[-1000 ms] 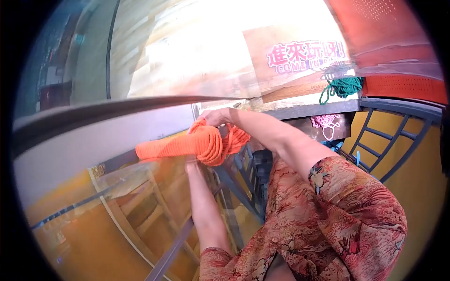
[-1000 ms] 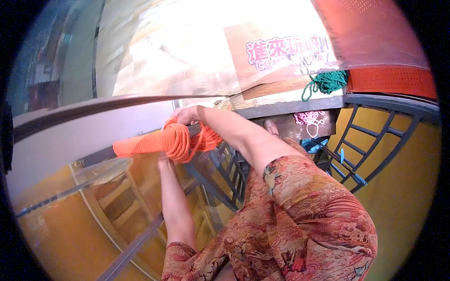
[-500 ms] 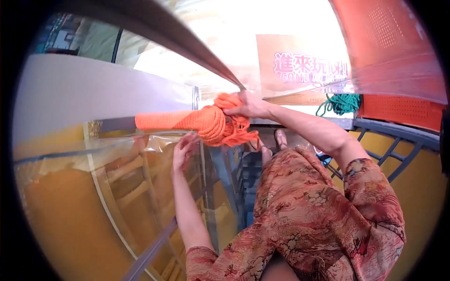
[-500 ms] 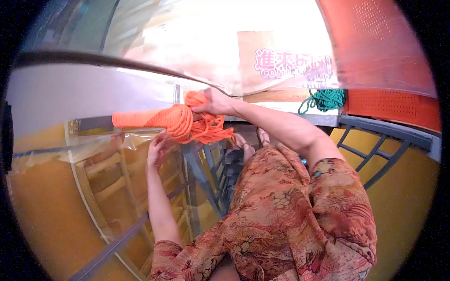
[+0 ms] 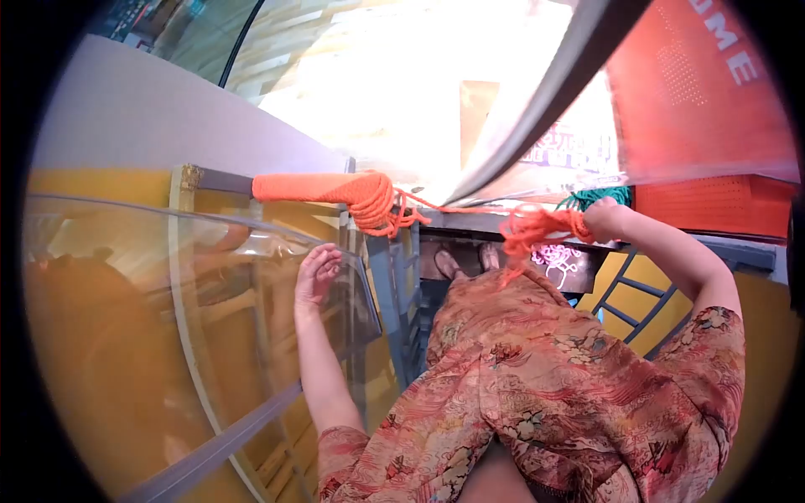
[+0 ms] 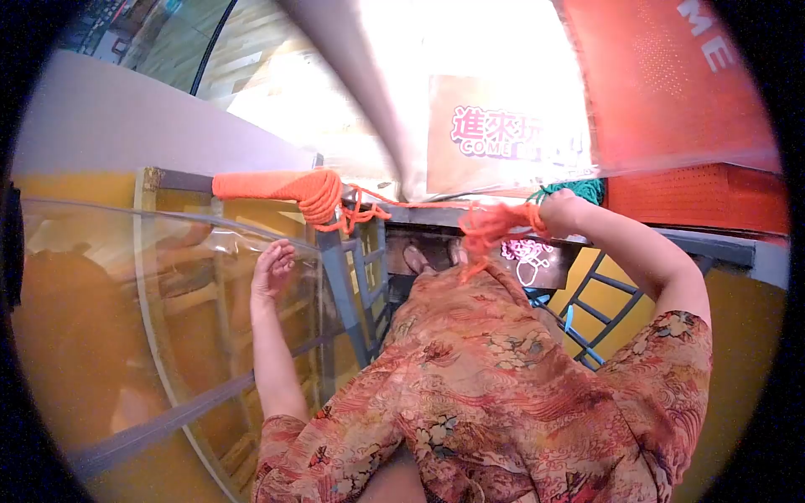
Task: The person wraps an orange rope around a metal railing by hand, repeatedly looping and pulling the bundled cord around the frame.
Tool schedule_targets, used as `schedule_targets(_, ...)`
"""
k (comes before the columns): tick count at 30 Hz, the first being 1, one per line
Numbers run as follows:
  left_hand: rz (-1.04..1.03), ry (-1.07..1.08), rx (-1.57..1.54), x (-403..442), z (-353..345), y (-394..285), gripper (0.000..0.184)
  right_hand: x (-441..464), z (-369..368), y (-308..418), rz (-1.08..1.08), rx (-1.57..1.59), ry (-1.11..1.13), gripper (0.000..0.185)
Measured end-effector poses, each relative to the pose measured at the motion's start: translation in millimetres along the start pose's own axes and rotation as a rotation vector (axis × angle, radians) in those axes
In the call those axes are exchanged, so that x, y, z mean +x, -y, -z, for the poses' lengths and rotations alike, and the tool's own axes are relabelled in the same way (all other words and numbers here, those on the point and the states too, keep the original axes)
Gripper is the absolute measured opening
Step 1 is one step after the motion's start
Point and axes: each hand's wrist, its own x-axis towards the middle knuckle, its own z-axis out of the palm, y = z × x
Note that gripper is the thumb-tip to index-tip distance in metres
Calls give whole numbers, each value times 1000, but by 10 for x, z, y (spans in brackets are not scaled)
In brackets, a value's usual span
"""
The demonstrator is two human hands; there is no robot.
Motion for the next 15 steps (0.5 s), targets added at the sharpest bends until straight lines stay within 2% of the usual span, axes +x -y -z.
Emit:
schedule_targets(5,-43,39,-50,41,-95,2,23,-380,-6,-102,-8,-88,93,35)
schedule_targets(7,-89,105,49,44,-210,-25,21,-283,-557,-542,-109,-110,149,36)
schedule_targets(8,-89,107,43,52,-261,-62,21,-445,-515,-655,-221,-29,197,34)
schedule_targets(9,-8,181,225,42,-324,-118,23,-676,-439,-770,-329,53,245,33)
schedule_targets(10,76,254,408,17,-403,-181,25,-795,-536,-990,-440,227,134,24)
schedule_targets(11,78,256,405,-30,-579,-263,25,-914,-639,-1232,-549,401,19,16)
schedule_targets(13,167,481,675,-117,-1007,-314,30,-1261,-585,-1495,-489,866,-178,15)
schedule_targets(14,210,532,720,-85,-1095,-244,38,-1484,-566,-1487,-347,1228,-438,15)
schedule_targets(15,206,533,718,-54,-1174,-158,38,-1640,-576,-1463,-175,1575,-707,16)
